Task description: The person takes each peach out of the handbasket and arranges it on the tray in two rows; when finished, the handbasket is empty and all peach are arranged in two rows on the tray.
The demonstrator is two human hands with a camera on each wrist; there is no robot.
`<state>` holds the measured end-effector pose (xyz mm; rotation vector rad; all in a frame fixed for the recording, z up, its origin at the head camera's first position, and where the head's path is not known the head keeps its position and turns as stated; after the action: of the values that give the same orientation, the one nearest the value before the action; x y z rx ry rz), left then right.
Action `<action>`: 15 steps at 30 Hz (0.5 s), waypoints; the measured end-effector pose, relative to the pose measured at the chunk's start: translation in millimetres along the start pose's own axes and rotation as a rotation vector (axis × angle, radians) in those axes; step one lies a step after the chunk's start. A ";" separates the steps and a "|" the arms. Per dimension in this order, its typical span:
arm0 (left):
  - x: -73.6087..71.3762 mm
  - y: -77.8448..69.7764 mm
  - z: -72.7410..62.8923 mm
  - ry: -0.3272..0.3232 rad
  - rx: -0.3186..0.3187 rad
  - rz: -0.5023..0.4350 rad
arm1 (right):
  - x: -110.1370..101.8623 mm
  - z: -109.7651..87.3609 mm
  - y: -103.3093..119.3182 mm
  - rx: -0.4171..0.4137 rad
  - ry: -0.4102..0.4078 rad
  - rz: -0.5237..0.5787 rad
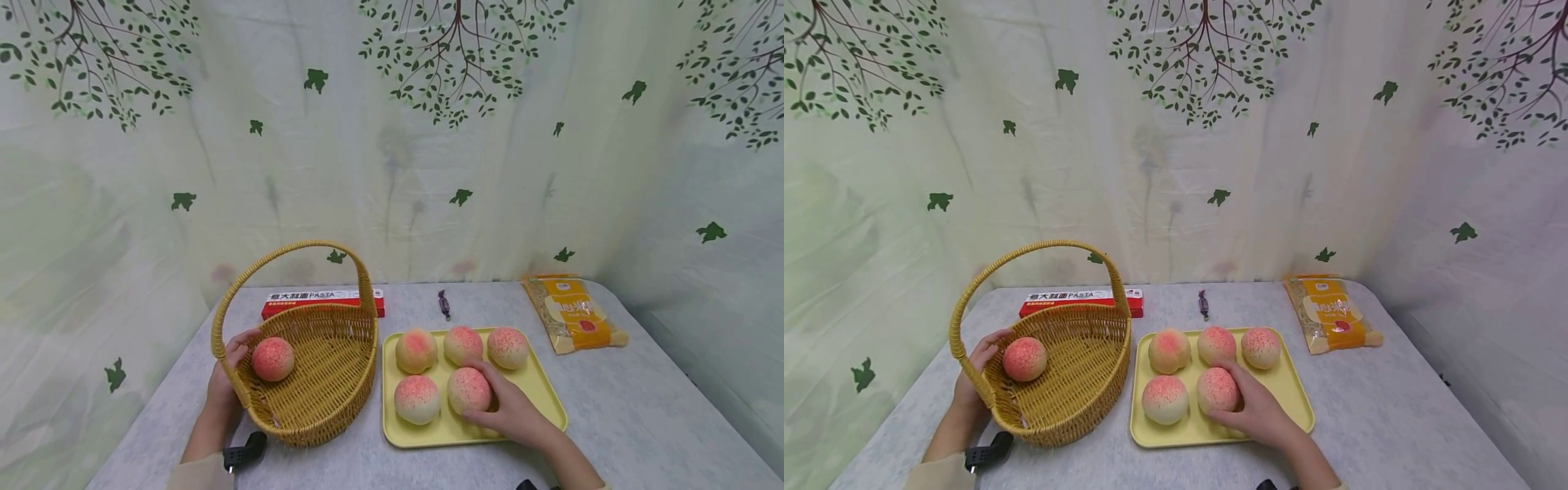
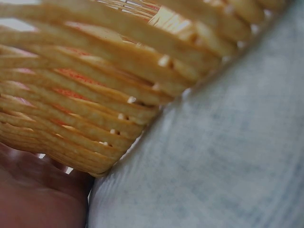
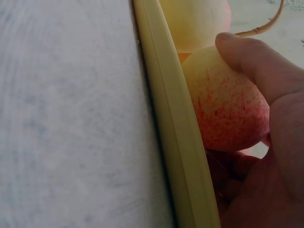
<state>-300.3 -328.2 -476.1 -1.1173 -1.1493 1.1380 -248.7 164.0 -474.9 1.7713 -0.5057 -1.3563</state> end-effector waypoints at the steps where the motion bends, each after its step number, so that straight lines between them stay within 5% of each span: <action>1: 0.0 -0.1 0.0 -0.001 -0.001 -0.001 | -0.4 0.1 0.1 0.005 0.002 0.000; 15: -1.0 2.2 0.8 -0.006 -0.005 0.009 | -7.2 -0.2 -9.6 -0.067 0.014 -0.056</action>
<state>-301.3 -328.9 -478.3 -1.1245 -1.1534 1.1461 -252.5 174.9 -478.3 1.7513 -0.4011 -1.3827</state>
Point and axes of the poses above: each hand's wrist, its own z-axis towards the middle knuckle, its own x-axis out of the palm, y = z × x, the point moved 3 cm from there along z, towards the middle knuckle, and after that the axes turned 8 degrees about y, right-handed, at the moved point
